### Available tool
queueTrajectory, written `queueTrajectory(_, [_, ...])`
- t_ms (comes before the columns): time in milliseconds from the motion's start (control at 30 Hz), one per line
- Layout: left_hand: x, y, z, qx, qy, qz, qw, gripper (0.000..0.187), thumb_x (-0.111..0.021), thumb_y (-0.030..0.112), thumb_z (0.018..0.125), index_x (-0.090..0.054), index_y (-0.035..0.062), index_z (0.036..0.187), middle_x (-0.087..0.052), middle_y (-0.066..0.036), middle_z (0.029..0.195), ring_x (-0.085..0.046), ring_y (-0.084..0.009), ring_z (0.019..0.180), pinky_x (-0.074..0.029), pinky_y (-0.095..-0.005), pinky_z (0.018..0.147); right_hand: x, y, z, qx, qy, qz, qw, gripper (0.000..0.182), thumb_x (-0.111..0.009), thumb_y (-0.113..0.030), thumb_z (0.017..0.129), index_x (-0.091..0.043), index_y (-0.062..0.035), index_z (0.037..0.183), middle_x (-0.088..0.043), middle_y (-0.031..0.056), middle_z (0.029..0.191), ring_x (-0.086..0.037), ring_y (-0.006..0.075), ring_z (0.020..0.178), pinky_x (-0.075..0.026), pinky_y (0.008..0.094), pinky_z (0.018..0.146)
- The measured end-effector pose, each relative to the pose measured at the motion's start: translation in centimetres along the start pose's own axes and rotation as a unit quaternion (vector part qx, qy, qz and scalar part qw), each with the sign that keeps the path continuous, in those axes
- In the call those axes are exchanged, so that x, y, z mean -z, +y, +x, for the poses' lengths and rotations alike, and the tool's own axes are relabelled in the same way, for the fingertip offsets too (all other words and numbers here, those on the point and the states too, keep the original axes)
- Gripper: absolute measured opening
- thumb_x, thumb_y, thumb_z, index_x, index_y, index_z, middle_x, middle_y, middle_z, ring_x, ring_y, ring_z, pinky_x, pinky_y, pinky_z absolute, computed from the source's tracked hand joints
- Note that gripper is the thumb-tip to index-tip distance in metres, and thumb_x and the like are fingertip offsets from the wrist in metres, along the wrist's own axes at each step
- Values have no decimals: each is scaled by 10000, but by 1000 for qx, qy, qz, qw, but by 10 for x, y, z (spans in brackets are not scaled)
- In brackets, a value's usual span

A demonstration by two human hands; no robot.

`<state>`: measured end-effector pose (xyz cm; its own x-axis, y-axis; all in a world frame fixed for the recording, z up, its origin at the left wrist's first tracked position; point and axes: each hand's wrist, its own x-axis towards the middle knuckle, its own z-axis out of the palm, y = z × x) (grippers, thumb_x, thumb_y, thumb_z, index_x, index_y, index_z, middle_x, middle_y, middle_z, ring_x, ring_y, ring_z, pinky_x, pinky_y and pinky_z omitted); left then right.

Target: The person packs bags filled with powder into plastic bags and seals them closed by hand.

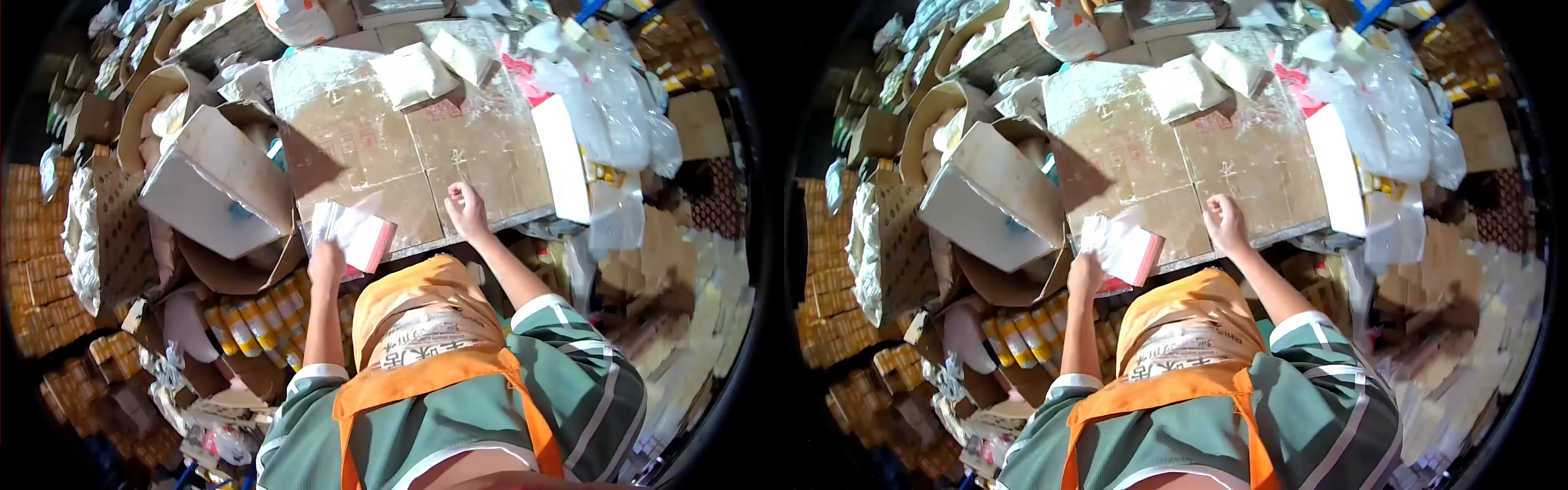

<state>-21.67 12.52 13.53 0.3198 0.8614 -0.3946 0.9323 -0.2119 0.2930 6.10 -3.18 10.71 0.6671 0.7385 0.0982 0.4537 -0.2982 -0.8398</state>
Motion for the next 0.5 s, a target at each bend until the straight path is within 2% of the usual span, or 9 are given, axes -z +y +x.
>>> queueTrajectory(67, [30,8,-10,148,-183,-80,969,379,-423,248,932,-657,-36,841,-656,-253,821,-660,-363,803,-529,-443,691,-13,52,42,-53,-28,-29,998,261,-673,-87,752,-542,-48,975,-602,106,893,-604,233,813,-493,345,722])
queueTrajectory(100, [20,-2,-21,-51,-89,132,986,332,-444,214,906,-655,-38,856,-649,-267,880,-649,-388,828,-524,-460,699,-25,88,66,-84,-47,-57,994,334,-690,-129,739,-524,-55,1019,-596,117,931,-596,250,855,-493,365,746])
queueTrajectory(233, [-7,-13,-55,165,-90,53,981,286,-508,219,864,-659,-22,892,-650,-255,890,-620,-435,846,-502,-479,765,-67,178,195,-80,2,-114,990,430,-706,-195,726,-490,-39,1064,-581,159,1001,-555,340,967,-457,433,832])
queueTrajectory(300, [-24,-13,-86,167,-125,8,978,279,-536,214,851,-641,-44,858,-647,-259,874,-619,-436,828,-500,-484,751,-78,179,263,-85,77,-96,989,483,-699,-267,739,-488,-27,1101,-563,192,1062,-528,369,1037,-447,458,852])
queueTrajectory(333, [-49,-29,-107,54,-95,178,978,144,-623,75,751,-736,72,840,-673,-170,733,-665,-304,668,-516,-395,560,-93,200,293,-64,91,-157,981,577,-698,-315,741,-457,-41,1188,-549,213,1111,-498,379,1094,-421,468,909])
queueTrajectory(367, [-76,-46,-128,234,-70,-25,969,173,-572,100,799,-721,40,862,-670,-151,680,-661,-238,600,-506,-351,523,-105,210,315,-49,89,-177,979,643,-704,-349,729,-428,-51,1228,-534,233,1140,-489,384,1109,-403,466,938])
queueTrajectory(400, [-61,-21,-137,180,-145,45,972,192,-542,122,825,-687,4,870,-656,-129,641,-639,-200,546,-492,-321,491,-114,213,337,-33,89,-195,976,709,-709,-382,717,-399,-61,1267,-519,254,1170,-479,390,1124,-384,464,967])
queueTrajectory(467, [-37,33,-136,305,-189,-62,931,217,-515,125,840,-671,-16,898,-652,-123,634,-624,-202,515,-489,-325,472,-137,220,371,-101,46,-182,977,921,-753,-440,664,-323,-12,1357,-474,291,1260,-457,438,1170,-377,471,999])
queueTrajectory(500, [-33,51,-137,312,-185,-69,929,203,-569,163,817,-638,-27,840,-651,-247,827,-636,-406,812,-502,-459,710,-148,221,380,-111,54,-243,962,995,-746,-471,655,-263,-12,1394,-447,295,1296,-436,440,1201,-366,475,1010])
